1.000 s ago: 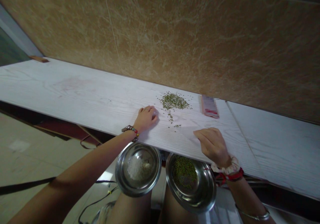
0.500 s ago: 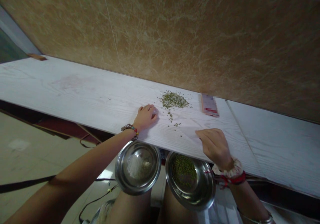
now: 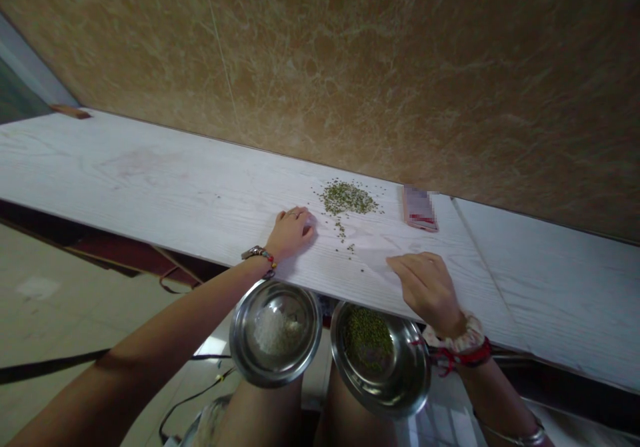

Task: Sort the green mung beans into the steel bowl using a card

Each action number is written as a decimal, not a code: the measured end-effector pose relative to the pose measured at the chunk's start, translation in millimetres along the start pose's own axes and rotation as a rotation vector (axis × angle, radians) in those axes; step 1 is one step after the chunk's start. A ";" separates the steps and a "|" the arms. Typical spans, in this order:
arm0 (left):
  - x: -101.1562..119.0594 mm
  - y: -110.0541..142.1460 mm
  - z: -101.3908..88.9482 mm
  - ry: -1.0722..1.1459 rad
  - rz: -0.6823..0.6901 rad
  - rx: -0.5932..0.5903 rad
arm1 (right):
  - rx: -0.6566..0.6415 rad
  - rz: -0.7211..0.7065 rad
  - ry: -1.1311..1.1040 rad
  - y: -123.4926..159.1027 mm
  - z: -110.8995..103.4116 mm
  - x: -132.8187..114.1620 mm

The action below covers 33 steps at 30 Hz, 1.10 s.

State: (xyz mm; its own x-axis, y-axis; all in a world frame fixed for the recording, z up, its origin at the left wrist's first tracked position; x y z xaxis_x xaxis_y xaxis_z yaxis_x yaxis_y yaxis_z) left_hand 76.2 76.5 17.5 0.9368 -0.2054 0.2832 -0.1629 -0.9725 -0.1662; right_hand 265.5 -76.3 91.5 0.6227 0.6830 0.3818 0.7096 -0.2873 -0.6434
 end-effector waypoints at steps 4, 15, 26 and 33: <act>-0.6 -0.7 1.1 0.007 0.008 0.007 | -0.032 -0.034 -0.025 2.0 -10.8 -9.3; -0.6 -0.7 1.7 -0.008 0.022 0.003 | 0.021 0.067 -0.042 9.0 -8.1 2.5; -1.7 -1.7 3.0 0.021 0.009 0.000 | 0.030 0.052 -0.027 12.1 -17.5 1.3; -0.3 -1.2 1.2 0.012 0.016 -0.003 | -0.004 0.024 0.040 9.3 -6.0 6.2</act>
State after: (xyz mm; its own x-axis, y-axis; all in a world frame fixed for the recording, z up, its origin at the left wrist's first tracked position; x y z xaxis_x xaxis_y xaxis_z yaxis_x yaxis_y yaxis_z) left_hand 76.5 77.9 16.5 0.9302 -0.2224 0.2920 -0.1790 -0.9694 -0.1681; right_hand 277.9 -78.8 91.9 0.6522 0.6485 0.3925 0.6956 -0.3063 -0.6498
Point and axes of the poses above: each hand's wrist, its own y-axis away from the middle knuckle, its own z-axis out of the palm, x = y × z, the point moved 8 cm from there along -y, towards the middle knuckle, and after that the axes turned 12 degrees about -z, right-handed, at the moved point
